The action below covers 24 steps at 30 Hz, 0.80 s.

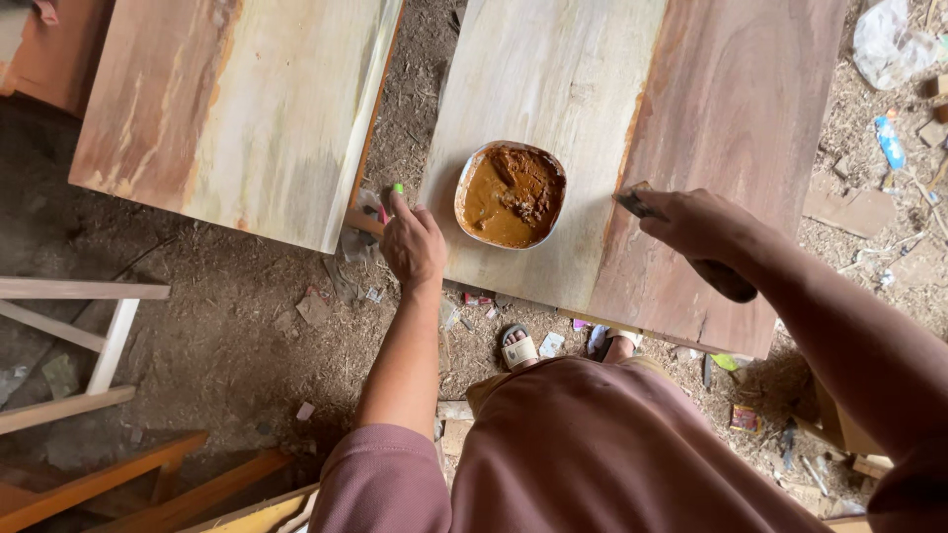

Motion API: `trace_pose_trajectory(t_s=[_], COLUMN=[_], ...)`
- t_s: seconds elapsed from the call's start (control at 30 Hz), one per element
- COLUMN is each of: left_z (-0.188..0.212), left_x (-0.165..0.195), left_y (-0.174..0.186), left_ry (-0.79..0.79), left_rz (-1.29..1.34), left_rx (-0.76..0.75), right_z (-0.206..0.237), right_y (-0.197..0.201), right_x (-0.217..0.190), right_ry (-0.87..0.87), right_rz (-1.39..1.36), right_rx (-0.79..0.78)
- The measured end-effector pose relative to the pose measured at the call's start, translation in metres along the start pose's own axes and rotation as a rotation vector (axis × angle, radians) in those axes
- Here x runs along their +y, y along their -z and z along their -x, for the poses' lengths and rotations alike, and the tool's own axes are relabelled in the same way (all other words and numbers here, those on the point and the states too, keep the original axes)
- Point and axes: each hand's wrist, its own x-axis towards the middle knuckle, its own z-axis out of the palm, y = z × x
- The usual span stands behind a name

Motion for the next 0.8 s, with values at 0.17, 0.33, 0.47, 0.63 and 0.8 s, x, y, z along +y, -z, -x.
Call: trace_pose_trajectory(t_s=[0.17,0.33,0.47,0.63,0.8], left_z=[-0.001,0.001,0.0,-0.001,0.002], left_x=[0.004,0.009,0.008,-0.005,-0.005], left_y=[0.007,0.016,0.014,-0.001,-0.001], left_ry=[0.061,0.062,0.018,0.029,-0.069], left_rz=[0.02,0.031,0.006,0.03,-0.06], left_rx=[-0.063,-0.065,-0.015,-0.051,0.078], right_z=[-0.001,0.001,0.0,0.003,0.014], right_y=[-0.001,-0.019,-0.026,-0.033,-0.04], right_x=[0.026,0.037,0.029,0.022,0.022], right_ry=[0.229,0.356,0.319,0.223,0.249], right_rz=[0.149,0.317,0.411,0.488,0.397], right_rx=[0.112,0.127,0.101,0.007,-0.002])
